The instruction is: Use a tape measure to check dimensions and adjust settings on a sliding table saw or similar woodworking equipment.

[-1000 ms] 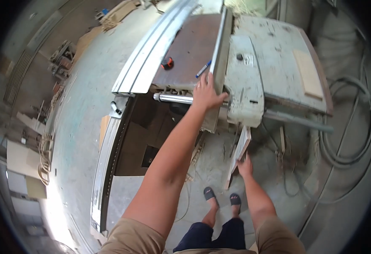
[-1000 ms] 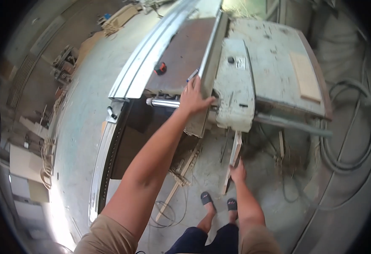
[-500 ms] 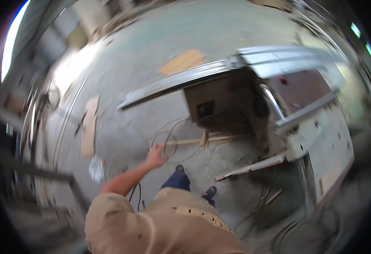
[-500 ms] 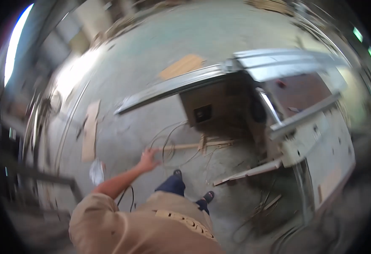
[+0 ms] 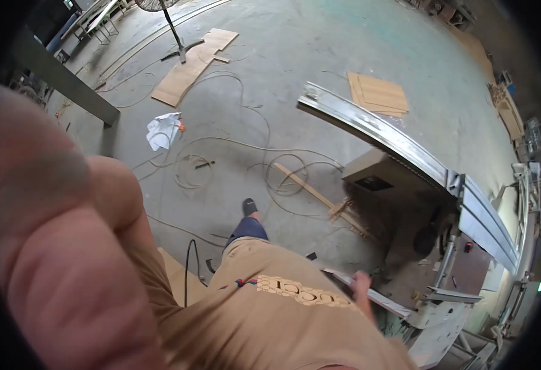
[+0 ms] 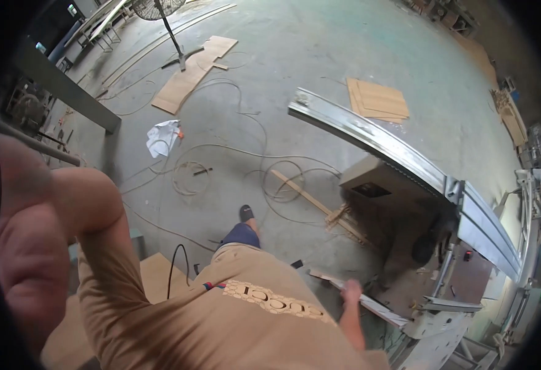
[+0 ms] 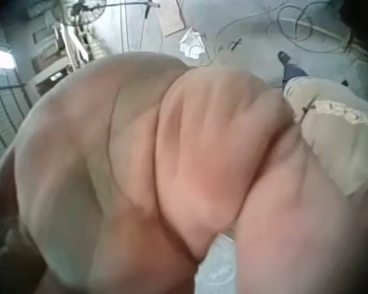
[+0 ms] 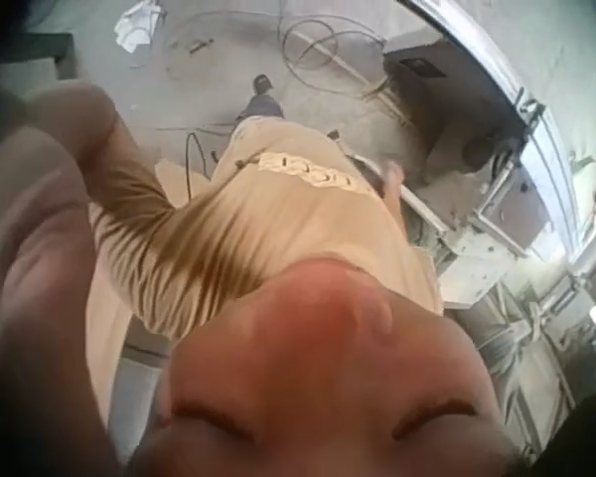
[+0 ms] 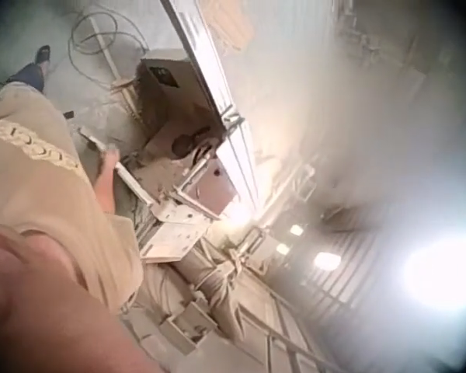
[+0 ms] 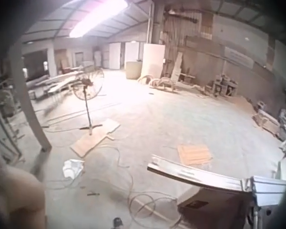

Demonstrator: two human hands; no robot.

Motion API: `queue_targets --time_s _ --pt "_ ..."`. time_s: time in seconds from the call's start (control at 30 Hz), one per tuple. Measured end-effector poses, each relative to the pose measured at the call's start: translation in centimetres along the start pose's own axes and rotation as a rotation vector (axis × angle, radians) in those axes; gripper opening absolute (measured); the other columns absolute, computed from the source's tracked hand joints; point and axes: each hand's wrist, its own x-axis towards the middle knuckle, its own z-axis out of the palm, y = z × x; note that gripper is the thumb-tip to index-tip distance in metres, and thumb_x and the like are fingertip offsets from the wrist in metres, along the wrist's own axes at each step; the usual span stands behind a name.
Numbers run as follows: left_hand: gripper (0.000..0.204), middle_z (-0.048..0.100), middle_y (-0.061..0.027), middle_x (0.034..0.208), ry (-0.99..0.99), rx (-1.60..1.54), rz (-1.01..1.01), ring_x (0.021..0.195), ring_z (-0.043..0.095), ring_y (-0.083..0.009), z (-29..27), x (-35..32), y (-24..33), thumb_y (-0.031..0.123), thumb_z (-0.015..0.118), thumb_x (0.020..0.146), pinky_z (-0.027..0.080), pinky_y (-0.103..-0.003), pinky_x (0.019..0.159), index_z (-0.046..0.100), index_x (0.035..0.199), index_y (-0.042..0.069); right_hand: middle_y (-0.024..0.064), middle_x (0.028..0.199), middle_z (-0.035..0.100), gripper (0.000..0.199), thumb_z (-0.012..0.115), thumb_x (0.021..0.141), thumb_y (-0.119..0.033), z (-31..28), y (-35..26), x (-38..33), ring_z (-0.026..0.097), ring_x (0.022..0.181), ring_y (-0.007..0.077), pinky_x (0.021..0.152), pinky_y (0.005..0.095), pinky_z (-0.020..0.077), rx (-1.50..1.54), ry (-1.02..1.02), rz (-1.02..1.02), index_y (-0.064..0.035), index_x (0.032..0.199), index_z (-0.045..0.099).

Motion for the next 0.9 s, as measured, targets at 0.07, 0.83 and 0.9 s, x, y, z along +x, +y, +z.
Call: queue_targets --time_s 0.07,0.83,0.9 --pt "0.053 0.058 -0.0137 0.135 -0.069 0.059 0.092 0.122 0.052 -0.0257 2.7 1.7 -0.5 0.019 0.068 0.091 0.039 -0.04 0.107 0.053 0.138 -0.001 0.0014 0.083 0.065 0.021 0.066 0.102 -0.027 3.9 -9.7 5.4 0.065 0.075 0.0161 0.059 0.0314 0.0518 0.337 -0.089 0.352 -0.009 0.111 0.069" --pt "0.053 0.057 -0.0201 0.139 -0.355 0.146 0.162 0.127 0.053 -0.0327 -1.9 9.6 -54.1 0.014 0.06 0.09 0.036 -0.048 0.114 0.052 0.139 -0.006 0.0138 0.115 0.074 0.033 0.069 0.096 -0.032 48.4 -74.7 35.8 0.07 0.105 0.0335 0.089 0.0418 0.0555 0.011 -0.595 -0.587 -0.0119 0.121 0.072" --pt "0.053 0.057 -0.0207 0.139 -0.326 0.116 0.218 0.128 0.053 -0.0333 4.6 12.2 -62.4 0.013 0.059 0.09 0.035 -0.049 0.115 0.052 0.139 -0.007 0.0148 0.114 0.073 0.03 0.067 0.097 -0.031 51.2 -78.8 44.7 0.069 0.105 0.0345 0.089 0.0429 0.055 -0.102 -0.559 -0.623 -0.0115 0.12 0.072"
